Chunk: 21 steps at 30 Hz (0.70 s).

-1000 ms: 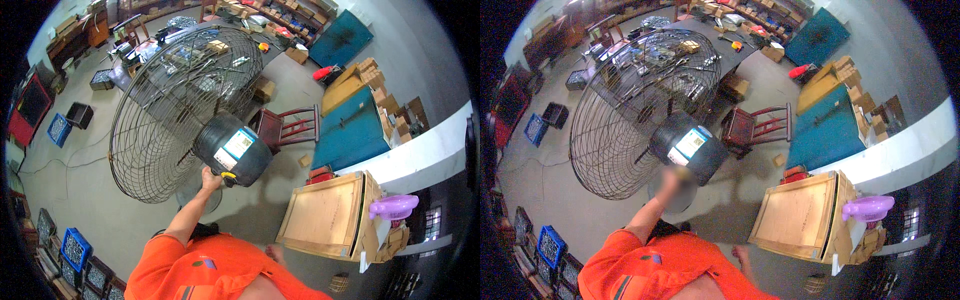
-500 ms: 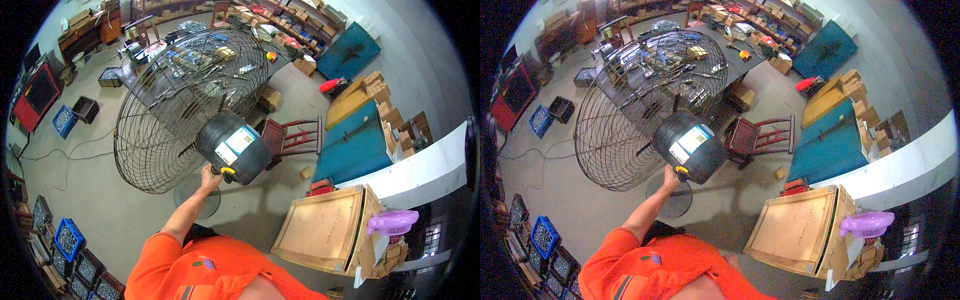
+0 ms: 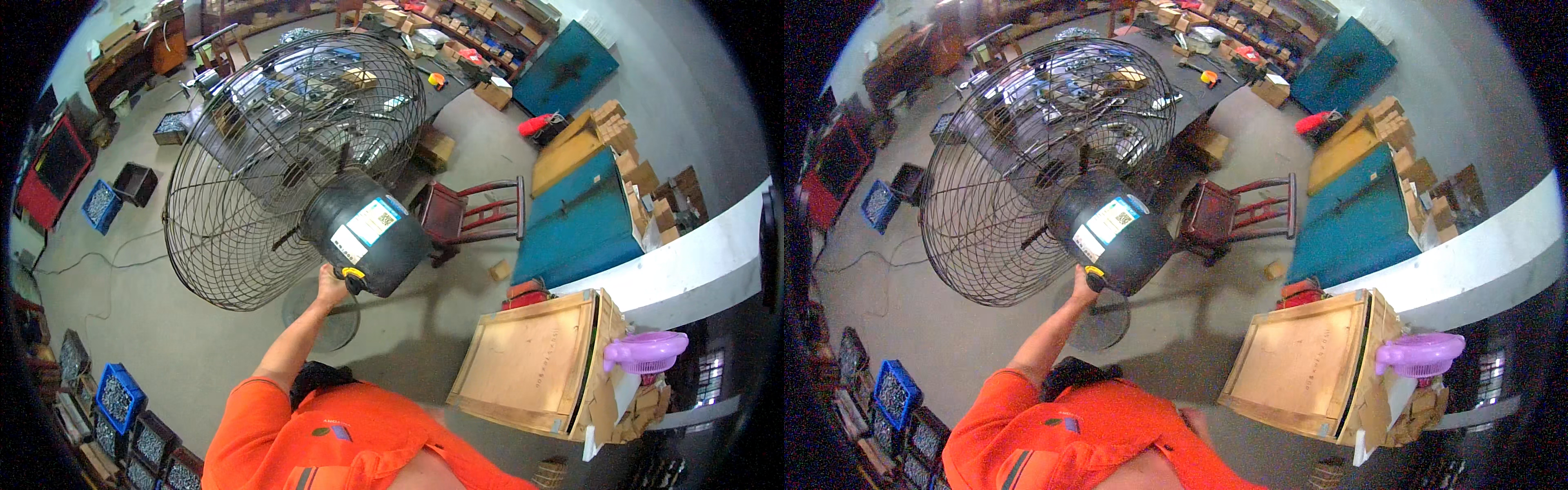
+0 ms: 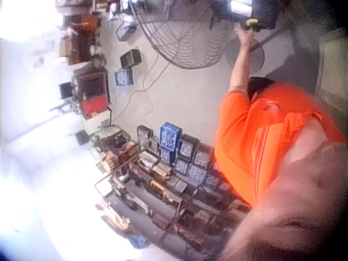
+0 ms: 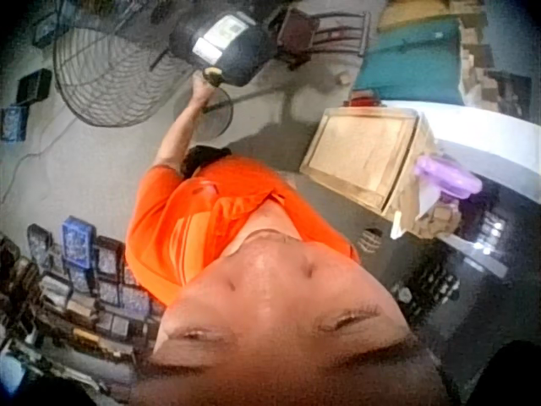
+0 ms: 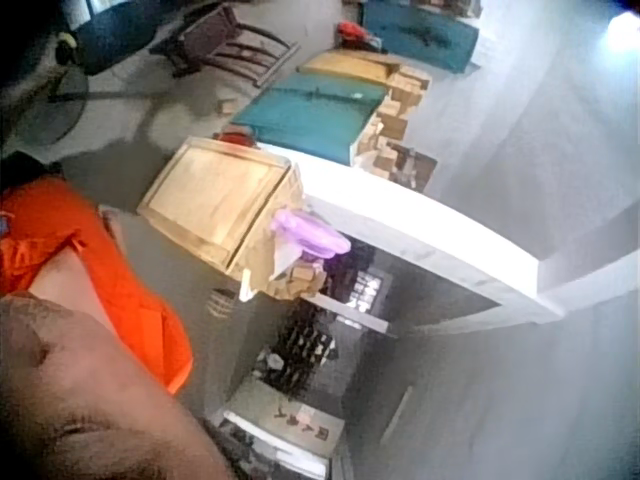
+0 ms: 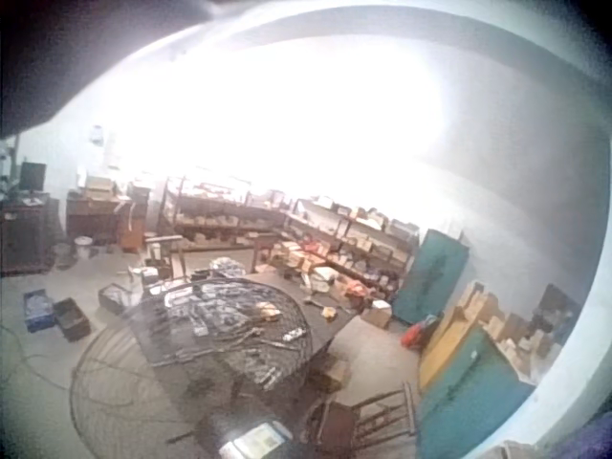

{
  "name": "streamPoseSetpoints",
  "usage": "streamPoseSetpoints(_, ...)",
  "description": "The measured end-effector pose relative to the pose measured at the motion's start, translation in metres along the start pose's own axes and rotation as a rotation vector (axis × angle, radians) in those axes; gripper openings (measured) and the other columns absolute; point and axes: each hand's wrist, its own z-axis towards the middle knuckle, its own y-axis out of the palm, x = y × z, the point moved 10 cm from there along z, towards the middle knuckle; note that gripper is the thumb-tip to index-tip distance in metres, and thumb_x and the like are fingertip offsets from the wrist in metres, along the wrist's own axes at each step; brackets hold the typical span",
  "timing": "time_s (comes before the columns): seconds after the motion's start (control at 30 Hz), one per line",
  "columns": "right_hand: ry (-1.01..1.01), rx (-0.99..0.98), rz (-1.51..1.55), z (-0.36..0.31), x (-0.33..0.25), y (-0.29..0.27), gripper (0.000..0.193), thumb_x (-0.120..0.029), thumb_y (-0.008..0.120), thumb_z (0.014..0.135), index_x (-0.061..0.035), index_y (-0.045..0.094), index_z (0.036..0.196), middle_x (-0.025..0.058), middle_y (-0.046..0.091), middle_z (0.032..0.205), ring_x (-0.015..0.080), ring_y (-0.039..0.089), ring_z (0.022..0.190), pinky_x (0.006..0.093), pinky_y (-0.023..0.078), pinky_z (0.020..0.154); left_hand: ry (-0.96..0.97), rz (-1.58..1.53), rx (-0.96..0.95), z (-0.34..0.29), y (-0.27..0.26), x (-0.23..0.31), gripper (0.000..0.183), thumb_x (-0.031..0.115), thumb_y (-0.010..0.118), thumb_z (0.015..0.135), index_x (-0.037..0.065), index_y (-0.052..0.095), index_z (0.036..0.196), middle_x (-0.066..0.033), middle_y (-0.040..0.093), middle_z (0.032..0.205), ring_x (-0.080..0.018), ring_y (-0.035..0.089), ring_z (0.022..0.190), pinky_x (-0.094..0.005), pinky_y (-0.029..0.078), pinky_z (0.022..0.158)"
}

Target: The person picks up metal bolts from a round container and places them into a pile on a metal workbench.

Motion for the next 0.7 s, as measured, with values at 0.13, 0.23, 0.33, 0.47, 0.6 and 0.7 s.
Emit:
streamPoseSetpoints(0.13, -0.217, -0.046, -0.018, 0.003, -0.028, 0.0, 0.02, -0.012, 0.058, 0.081, 0.0024, 0.066, 0.092, 0.0111, 0.067, 0.082, 0.0196, 0.063, 0.066, 0.0283, 0.048, 0.055, 0.05, -0.213, -0.069, 0.003, 0.001, 0.008, 0.032, 0.04, 0.044, 0.091, 0.009, 0.048, 0.099, -0.0038, 0.056, 0.09, -0.0166, 0.056, 0.076, -0.0353, 0.048, 0.076)
streamPoseSetpoints(0.23, -0.61, -0.108, -0.14, -0.018, -0.067, 0.0, 0.02, -0.012, 0.059, 0.08, 0.0021, 0.066, 0.093, 0.011, 0.067, 0.08, 0.0175, 0.061, 0.062, 0.0276, 0.047, 0.052, 0.201, 0.033, -0.034, -0.009, -0.002, 0.048, 0.03, 0.024, 0.051, 0.09, 0.006, 0.044, 0.113, -0.0044, 0.056, 0.099, -0.0154, 0.057, 0.082, -0.0348, 0.048, 0.079)
streamPoseSetpoints(0.33, -0.259, -0.025, -0.024, 0.002, -0.039, -0.018, 0.02, -0.012, 0.06, 0.08, 0.0021, 0.066, 0.092, 0.0109, 0.066, 0.078, 0.017, 0.06, 0.06, 0.0281, 0.046, 0.05, 0.226, -0.186, -0.04, -0.001, 0.001, 0.019, 0.041, 0.036, 0.045, 0.091, 0.004, 0.044, 0.118, -0.0068, 0.057, 0.102, -0.019, 0.057, 0.09, -0.0373, 0.048, 0.083)
streamPoseSetpoints(0.47, -0.124, -0.019, -0.031, 0.0, -0.025, -0.014, 0.019, -0.012, 0.06, 0.08, 0.0019, 0.066, 0.091, 0.0111, 0.066, 0.078, 0.0176, 0.06, 0.06, 0.0285, 0.046, 0.051, 0.068, -0.3, -0.147, 0.006, 0.014, -0.036, 0.06, 0.055, 0.026, 0.093, 0.003, 0.051, 0.11, -0.0091, 0.06, 0.097, -0.0241, 0.058, 0.092, -0.0392, 0.047, 0.084)
streamPoseSetpoints(0.6, -0.082, -0.03, -0.051, -0.004, -0.019, -0.011, 0.018, -0.013, 0.06, 0.08, 0.0017, 0.066, 0.089, 0.0114, 0.066, 0.078, 0.0183, 0.061, 0.06, 0.0289, 0.047, 0.051, 0.003, -0.138, -0.166, 0.006, 0.012, -0.047, 0.061, 0.054, 0.021, 0.094, 0.003, 0.054, 0.101, -0.0087, 0.061, 0.091, -0.0251, 0.058, 0.087, -0.0392, 0.048, 0.081)
streamPoseSetpoints(0.7, -0.074, -0.042, -0.066, -0.003, -0.017, -0.009, 0.018, -0.013, 0.06, 0.08, 0.0015, 0.066, 0.088, 0.0115, 0.066, 0.077, 0.0188, 0.061, 0.061, 0.0292, 0.047, 0.051, 0.026, -0.198, 0.008, 0.012, -0.005, -0.028, 0.017, 0.017, 0.053, 0.076, 0.002, 0.06, 0.081, -0.001, 0.06, 0.073, -0.0129, 0.056, 0.068, -0.0303, 0.046, 0.064)
